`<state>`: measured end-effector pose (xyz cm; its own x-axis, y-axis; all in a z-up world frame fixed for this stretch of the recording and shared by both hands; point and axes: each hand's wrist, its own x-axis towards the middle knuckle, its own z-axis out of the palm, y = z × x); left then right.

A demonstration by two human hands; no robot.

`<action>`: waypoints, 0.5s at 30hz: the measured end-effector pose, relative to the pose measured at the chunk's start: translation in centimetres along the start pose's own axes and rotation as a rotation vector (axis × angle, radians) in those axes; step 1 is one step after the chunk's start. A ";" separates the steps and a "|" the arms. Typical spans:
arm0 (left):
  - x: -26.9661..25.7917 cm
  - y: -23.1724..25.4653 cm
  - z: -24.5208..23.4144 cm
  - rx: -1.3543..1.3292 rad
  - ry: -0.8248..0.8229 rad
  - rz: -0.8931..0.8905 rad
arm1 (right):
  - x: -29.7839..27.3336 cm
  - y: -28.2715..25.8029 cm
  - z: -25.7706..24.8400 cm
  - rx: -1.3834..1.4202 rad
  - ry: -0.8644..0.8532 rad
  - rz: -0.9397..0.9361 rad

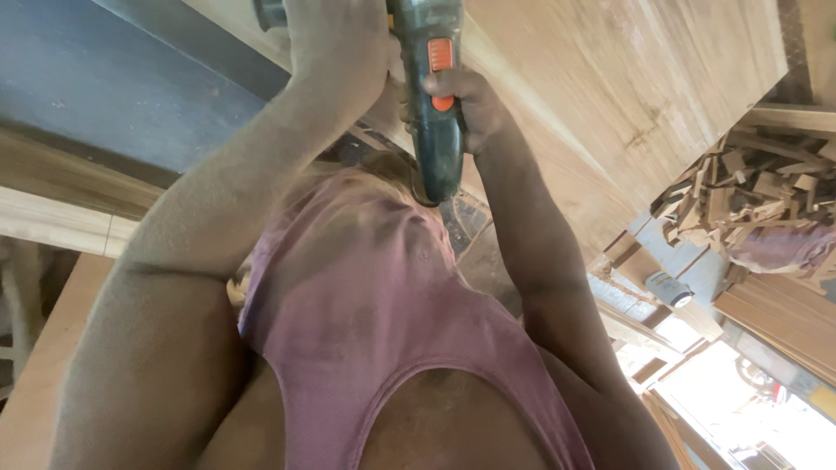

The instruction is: The person uses an electric sander to smooth the surface of a large wooden plank. They move the tool back and forth across the wood, generating sawdust as they work.

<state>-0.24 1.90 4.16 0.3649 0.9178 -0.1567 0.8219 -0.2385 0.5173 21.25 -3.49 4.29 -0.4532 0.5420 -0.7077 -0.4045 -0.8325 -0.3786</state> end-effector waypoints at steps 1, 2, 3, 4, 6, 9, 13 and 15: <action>-0.3 0.3 0.1 0.062 0.069 0.039 | -0.3 0.4 -0.5 -0.004 0.012 -0.008; -0.5 0.6 0.3 0.078 0.090 0.054 | -0.6 0.9 -1.0 -0.018 0.049 -0.022; -0.9 1.2 0.5 0.095 0.112 0.070 | -1.1 1.3 -1.5 -0.032 0.085 -0.036; -1.2 1.9 0.9 0.109 0.133 0.085 | -1.7 1.8 -1.9 -0.047 0.123 -0.049; -1.8 3.4 1.9 0.200 0.099 0.099 | -3.3 3.0 -2.5 0.025 0.026 -0.086; -3.2 4.3 3.3 0.167 0.037 0.097 | -4.6 4.4 -3.1 0.032 -0.033 -0.112; -3.7 1.4 3.7 0.204 -0.012 0.060 | -2.0 5.3 -2.8 -0.055 -0.005 -0.132; -2.9 -1.2 2.8 0.221 0.020 0.047 | 1.8 4.8 -1.8 -0.012 0.039 -0.084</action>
<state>-1.04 -1.41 1.63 0.3977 0.9098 -0.1186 0.8811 -0.3427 0.3259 19.93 -6.76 0.12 -0.3868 0.6057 -0.6954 -0.4305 -0.7855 -0.4446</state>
